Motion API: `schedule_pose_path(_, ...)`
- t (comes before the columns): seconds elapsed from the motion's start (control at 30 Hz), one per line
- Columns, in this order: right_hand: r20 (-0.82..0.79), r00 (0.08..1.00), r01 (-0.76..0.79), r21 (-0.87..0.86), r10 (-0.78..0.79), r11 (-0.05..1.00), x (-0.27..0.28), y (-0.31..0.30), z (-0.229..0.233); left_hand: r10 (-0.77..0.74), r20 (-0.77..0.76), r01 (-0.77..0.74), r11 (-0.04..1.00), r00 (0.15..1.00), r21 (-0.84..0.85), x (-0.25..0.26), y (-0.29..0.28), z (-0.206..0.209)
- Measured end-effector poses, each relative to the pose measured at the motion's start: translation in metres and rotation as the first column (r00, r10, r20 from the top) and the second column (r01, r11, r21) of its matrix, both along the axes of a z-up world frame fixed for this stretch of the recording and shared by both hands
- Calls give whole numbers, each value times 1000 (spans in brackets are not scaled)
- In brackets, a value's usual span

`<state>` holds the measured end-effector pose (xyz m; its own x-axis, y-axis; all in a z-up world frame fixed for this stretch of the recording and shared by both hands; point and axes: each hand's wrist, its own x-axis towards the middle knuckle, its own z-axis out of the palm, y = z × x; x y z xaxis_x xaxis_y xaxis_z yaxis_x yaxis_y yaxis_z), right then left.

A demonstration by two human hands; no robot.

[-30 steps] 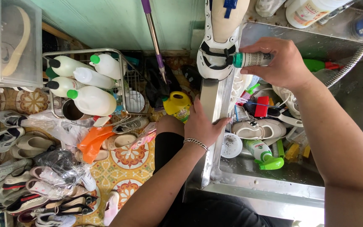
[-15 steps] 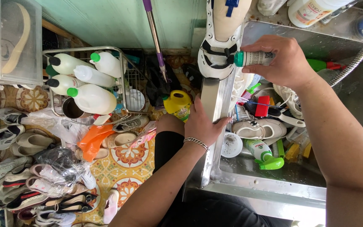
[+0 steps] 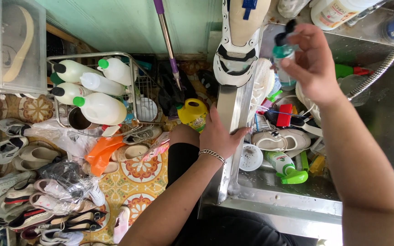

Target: The person scrubs a white sneaker with a brush under running water, then rinses it. They apply liquid soap to a white high-top sneaker and rub it by hand, then rinse. Finally, they scrub the sole of a beige sneaker with a yellow sponge and apply foam soap to the upper, scrubbing it with a brush.

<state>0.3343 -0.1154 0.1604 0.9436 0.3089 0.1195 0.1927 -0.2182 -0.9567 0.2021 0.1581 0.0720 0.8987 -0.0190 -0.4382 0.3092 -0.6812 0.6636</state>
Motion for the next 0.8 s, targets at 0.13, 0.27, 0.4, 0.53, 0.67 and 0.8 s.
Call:
schedule_pose_path(0.13, -11, 992, 123, 262, -125, 957, -24, -11, -42, 23, 37, -23, 1000, 999, -8, -1, 0, -3)
schedule_pose_path(0.27, -93, 936, 351, 181, -340, 919, -58, -29, -97, 30, -15, -30, 998, 999, -51, -3, 3, -5)
schedule_pose_path(0.4, -175, 909, 385, 6, -378, 923, -93, -40, -151, 19, -20, -20, 999, 1000, -41, -1, 3, 3)
schedule_pose_path(0.53, -244, 808, 379, -482, -536, 790, -119, -24, -160, -1, -51, 0, 1000, 999, -24, 2, 5, 14)
schedule_pose_path(0.67, 151, 890, 428, -599, -429, 677, -121, -22, -194, -1, -67, -1, 999, 998, -33, 4, 5, 24)
schedule_pose_path(0.8, 518, 828, 455, -392, -217, 799, -76, 16, -118, 24, 32, -23, 1000, 999, -11, -3, 1, -6)
